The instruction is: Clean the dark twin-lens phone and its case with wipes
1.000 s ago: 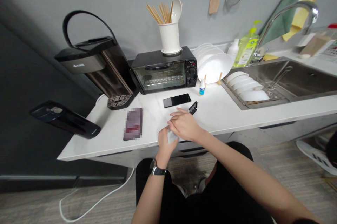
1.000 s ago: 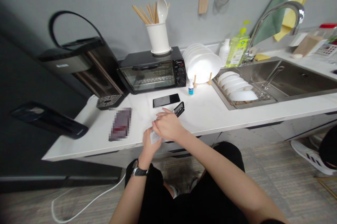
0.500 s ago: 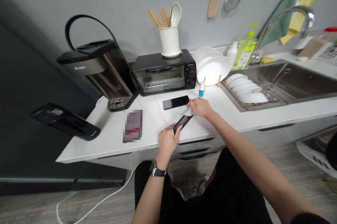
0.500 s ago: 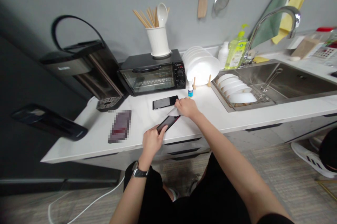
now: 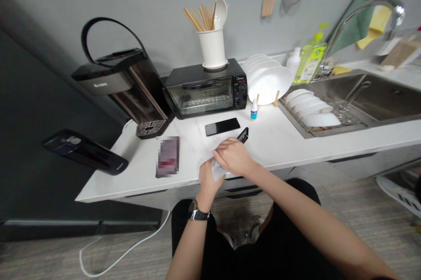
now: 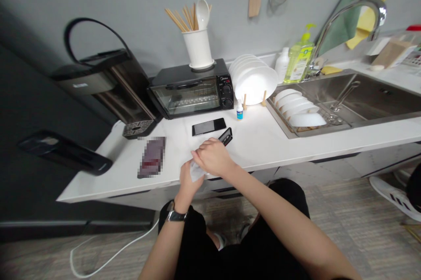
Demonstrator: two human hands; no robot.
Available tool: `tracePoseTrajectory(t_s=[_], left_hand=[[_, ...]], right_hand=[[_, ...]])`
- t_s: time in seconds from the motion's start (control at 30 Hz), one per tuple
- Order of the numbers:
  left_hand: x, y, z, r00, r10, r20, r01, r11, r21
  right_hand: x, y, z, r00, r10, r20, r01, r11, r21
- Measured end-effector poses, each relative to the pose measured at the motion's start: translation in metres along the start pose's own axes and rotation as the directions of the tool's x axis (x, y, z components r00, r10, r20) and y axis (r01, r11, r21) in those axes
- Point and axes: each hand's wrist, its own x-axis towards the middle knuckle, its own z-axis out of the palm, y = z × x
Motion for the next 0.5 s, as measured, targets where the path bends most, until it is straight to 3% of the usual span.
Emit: tracePoseTrajectory(t_s=[0.1, 0.2, 0.27, 0.37, 0.5], left_hand=[[0.001, 0.008, -0.006, 0.998, 0.042, -0.053, -0.041, 0.999, 0.024], [0.001, 0.015, -0.010, 0.997, 0.040, -0.072, -0.037, 0.998, 0.041], [0.001, 0.017, -0.010, 0.997, 0.038, -0.070, -0.035, 0.998, 0.046], [0.000, 0.016, -0.009, 0.997, 0.027, -0.077, -0.024, 0.999, 0.042], [0.001, 0.010, -0.005, 0.997, 0.033, -0.066, -0.031, 0.999, 0.024]], right_hand=[[0.001, 0.040, -0.009, 0.986, 0.161, 0.033, -0.158, 0.985, -0.067], [0.002, 0.076, -0.018, 0.930, 0.362, 0.062, -0.354, 0.929, -0.110], [0.003, 0.088, -0.020, 0.905, 0.419, 0.072, -0.411, 0.906, -0.103], [0.006, 0.081, -0.017, 0.924, 0.376, 0.062, -0.371, 0.925, -0.082], [0.004, 0.034, -0.003, 0.989, 0.147, -0.014, -0.147, 0.989, 0.009]])
